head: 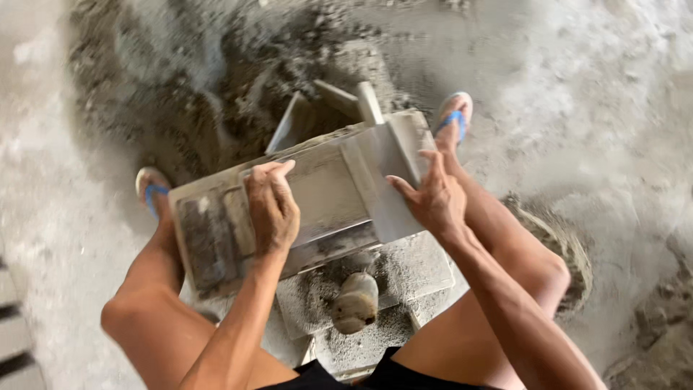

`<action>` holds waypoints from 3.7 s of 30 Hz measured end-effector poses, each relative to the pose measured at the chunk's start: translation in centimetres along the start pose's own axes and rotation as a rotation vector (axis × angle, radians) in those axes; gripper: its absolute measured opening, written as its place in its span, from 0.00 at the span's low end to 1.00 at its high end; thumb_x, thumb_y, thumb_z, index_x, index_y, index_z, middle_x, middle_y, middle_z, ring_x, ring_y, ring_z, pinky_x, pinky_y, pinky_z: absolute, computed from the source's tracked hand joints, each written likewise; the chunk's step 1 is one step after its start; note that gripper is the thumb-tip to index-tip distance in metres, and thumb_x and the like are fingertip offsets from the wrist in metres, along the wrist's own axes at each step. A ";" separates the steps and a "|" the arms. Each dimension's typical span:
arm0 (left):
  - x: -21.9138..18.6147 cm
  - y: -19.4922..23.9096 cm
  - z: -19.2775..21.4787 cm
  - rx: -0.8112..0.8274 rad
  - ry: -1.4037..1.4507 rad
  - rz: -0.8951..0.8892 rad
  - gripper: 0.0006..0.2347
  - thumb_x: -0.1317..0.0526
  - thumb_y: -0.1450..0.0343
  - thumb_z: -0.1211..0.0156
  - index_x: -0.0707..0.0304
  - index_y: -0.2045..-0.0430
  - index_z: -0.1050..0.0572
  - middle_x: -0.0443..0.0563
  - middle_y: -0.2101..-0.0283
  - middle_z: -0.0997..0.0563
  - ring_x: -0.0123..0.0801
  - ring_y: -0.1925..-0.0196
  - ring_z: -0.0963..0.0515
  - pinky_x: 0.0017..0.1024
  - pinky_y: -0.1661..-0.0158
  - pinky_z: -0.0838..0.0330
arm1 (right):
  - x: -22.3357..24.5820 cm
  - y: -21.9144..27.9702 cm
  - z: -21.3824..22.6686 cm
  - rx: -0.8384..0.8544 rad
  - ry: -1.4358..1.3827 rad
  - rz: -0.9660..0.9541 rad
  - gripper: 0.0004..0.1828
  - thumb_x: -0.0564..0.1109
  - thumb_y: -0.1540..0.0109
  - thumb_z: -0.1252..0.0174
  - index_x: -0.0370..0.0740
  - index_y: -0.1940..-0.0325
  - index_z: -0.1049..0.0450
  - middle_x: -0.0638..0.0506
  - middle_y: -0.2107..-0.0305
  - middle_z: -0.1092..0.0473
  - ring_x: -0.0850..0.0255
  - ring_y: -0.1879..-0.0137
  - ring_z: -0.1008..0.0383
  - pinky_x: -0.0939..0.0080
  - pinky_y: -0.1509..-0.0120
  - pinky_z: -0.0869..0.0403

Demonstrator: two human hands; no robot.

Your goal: The person scoops wet concrete into a metal mold, levels the surface with a straight edge, and removes excess material. They then flip the mold to release the formed brick and place it onto a stack of similar bricks. The process is repeated multiple times.

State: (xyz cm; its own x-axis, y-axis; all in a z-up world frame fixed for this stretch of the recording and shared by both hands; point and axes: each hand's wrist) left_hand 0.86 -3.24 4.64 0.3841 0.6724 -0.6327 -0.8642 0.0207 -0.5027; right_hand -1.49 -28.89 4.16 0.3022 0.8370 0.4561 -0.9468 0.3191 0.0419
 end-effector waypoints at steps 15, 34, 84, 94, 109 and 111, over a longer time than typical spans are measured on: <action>-29.4 3.1 -30.3 1.094 0.100 -0.422 0.07 0.56 0.33 0.48 0.50 0.69 0.23 0.51 0.73 0.20 0.46 0.67 0.19 0.41 0.63 0.27 | -35.3 8.2 17.2 -0.441 0.022 -0.465 0.23 0.37 0.45 0.44 0.44 0.44 0.30 0.43 0.70 0.27 0.50 0.69 0.26 0.54 0.66 0.30; -16.4 0.6 -18.7 0.650 0.194 -0.297 0.11 0.59 0.30 0.53 0.58 0.60 0.24 0.55 0.69 0.21 0.43 0.63 0.22 0.35 0.60 0.27 | -16.1 0.9 10.6 -0.285 -0.270 -0.014 0.10 0.45 0.35 0.52 0.49 0.53 0.26 0.48 0.78 0.29 0.52 0.67 0.26 0.52 0.62 0.30; 0.5 -2.1 -3.4 0.774 -0.298 -0.404 0.24 0.43 0.36 0.48 0.70 0.64 0.34 0.57 0.64 0.35 0.44 0.59 0.29 0.34 0.64 0.28 | 0.2 0.0 -0.6 0.353 -0.552 -0.545 0.30 0.61 0.35 0.69 0.36 0.38 0.48 0.28 0.59 0.35 0.50 0.75 0.25 0.61 0.76 0.22; 1.6 -0.8 -3.8 0.786 -0.374 -0.416 0.23 0.42 0.34 0.52 0.66 0.62 0.36 0.50 0.66 0.39 0.38 0.64 0.31 0.29 0.67 0.30 | 1.1 2.8 1.2 0.333 -0.448 -0.433 0.28 0.58 0.35 0.75 0.42 0.37 0.50 0.30 0.62 0.32 0.42 0.71 0.25 0.47 0.69 0.20; 0.5 -1.0 -5.3 0.576 -0.244 -0.156 0.29 0.34 0.42 0.48 0.61 0.62 0.31 0.50 0.70 0.33 0.38 0.67 0.26 0.32 0.67 0.28 | 6.5 1.6 4.8 0.330 -0.295 -0.275 0.29 0.71 0.41 0.60 0.53 0.45 0.35 0.40 0.72 0.30 0.45 0.64 0.26 0.40 0.61 0.31; 0.1 -1.3 -4.8 0.599 -0.247 -0.147 0.30 0.35 0.45 0.45 0.59 0.59 0.30 0.51 0.67 0.30 0.42 0.62 0.25 0.38 0.63 0.28 | 10.3 1.5 6.8 0.357 -0.418 -0.080 0.24 0.65 0.37 0.62 0.42 0.58 0.36 0.44 0.82 0.31 0.54 0.77 0.28 0.52 0.72 0.28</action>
State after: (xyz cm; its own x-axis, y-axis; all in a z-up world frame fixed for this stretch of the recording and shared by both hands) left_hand 3.53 -6.79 2.40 0.4874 0.7798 -0.3929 -0.8672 0.4848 -0.1136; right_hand -0.56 -22.86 14.97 0.3739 0.5452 0.7503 -0.9233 0.1426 0.3565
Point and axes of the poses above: each hand's wrist, its own y-axis away from the middle knuckle, its own z-axis out of the back of the hand, x = y × z
